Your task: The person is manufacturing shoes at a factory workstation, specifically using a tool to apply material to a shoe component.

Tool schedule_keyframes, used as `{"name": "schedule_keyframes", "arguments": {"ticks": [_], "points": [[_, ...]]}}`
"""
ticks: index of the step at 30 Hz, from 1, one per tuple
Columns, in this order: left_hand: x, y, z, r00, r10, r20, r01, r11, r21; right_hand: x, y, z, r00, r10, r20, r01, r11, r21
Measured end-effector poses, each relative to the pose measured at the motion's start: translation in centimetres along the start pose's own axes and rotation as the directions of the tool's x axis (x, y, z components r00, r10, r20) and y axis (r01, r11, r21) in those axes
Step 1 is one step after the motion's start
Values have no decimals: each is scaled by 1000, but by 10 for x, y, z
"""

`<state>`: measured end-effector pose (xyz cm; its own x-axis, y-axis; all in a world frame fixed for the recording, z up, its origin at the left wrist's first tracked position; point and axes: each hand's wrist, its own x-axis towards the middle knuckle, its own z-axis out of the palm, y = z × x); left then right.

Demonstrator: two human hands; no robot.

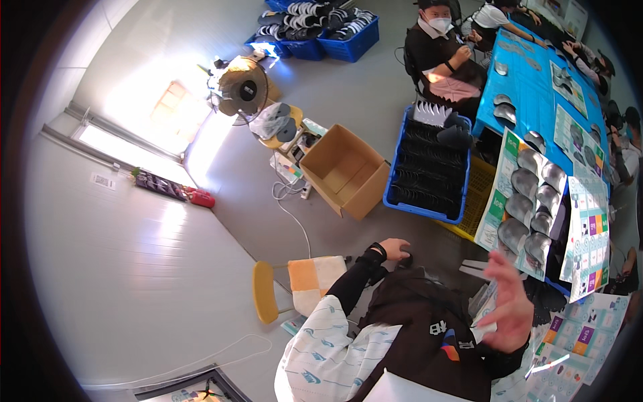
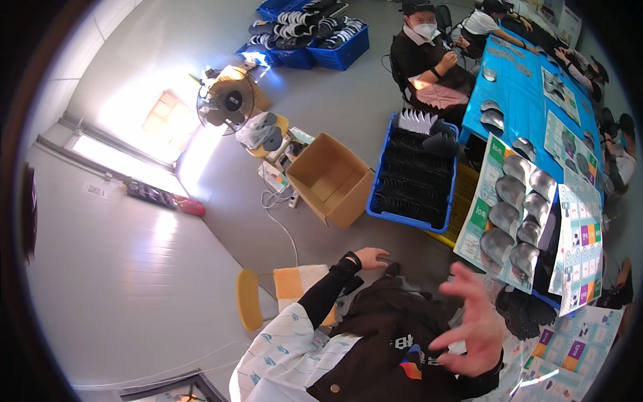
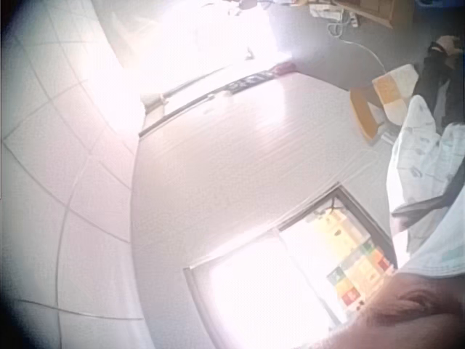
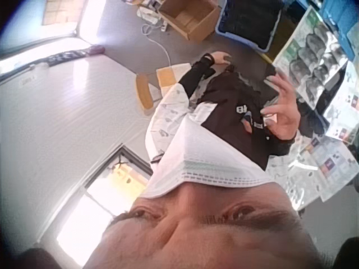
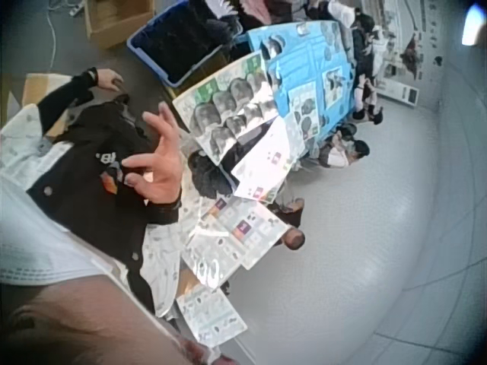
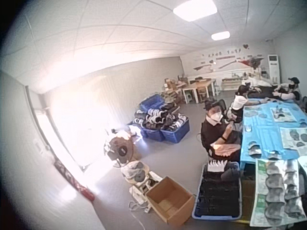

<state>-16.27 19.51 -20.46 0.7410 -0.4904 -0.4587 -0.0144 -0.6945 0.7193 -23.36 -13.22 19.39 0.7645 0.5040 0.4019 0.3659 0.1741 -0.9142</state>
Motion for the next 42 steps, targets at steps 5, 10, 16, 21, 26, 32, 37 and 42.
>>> {"name": "schedule_keyframes", "arguments": {"ticks": [5,10,16,21,26,32,37,42], "points": [[5,-18,-1,998,65,-19,-62,989,136,59,-31,35,729,-329,600,145,931,335],[12,-11,-8,1000,-1,-12,2,996,84,63,-46,32,713,-404,574,197,900,389],[13,-15,-7,997,-57,58,54,997,53,56,-51,26,689,-449,569,248,884,397],[13,-23,-10,996,-82,42,81,996,23,43,-30,4,741,-367,562,214,923,320],[26,-65,4,989,-65,-132,72,996,53,18,8,-31,971,-138,194,129,990,54],[-25,-144,37,872,-483,71,478,875,78,-29,61,-51,951,238,-198,-289,911,-294],[-49,-184,83,762,-626,169,647,747,-150,-70,91,-65,902,311,-301,-422,788,-448],[-66,-208,105,860,-463,214,485,873,-60,-83,120,-68,933,278,-227,-359,712,-603]]}}
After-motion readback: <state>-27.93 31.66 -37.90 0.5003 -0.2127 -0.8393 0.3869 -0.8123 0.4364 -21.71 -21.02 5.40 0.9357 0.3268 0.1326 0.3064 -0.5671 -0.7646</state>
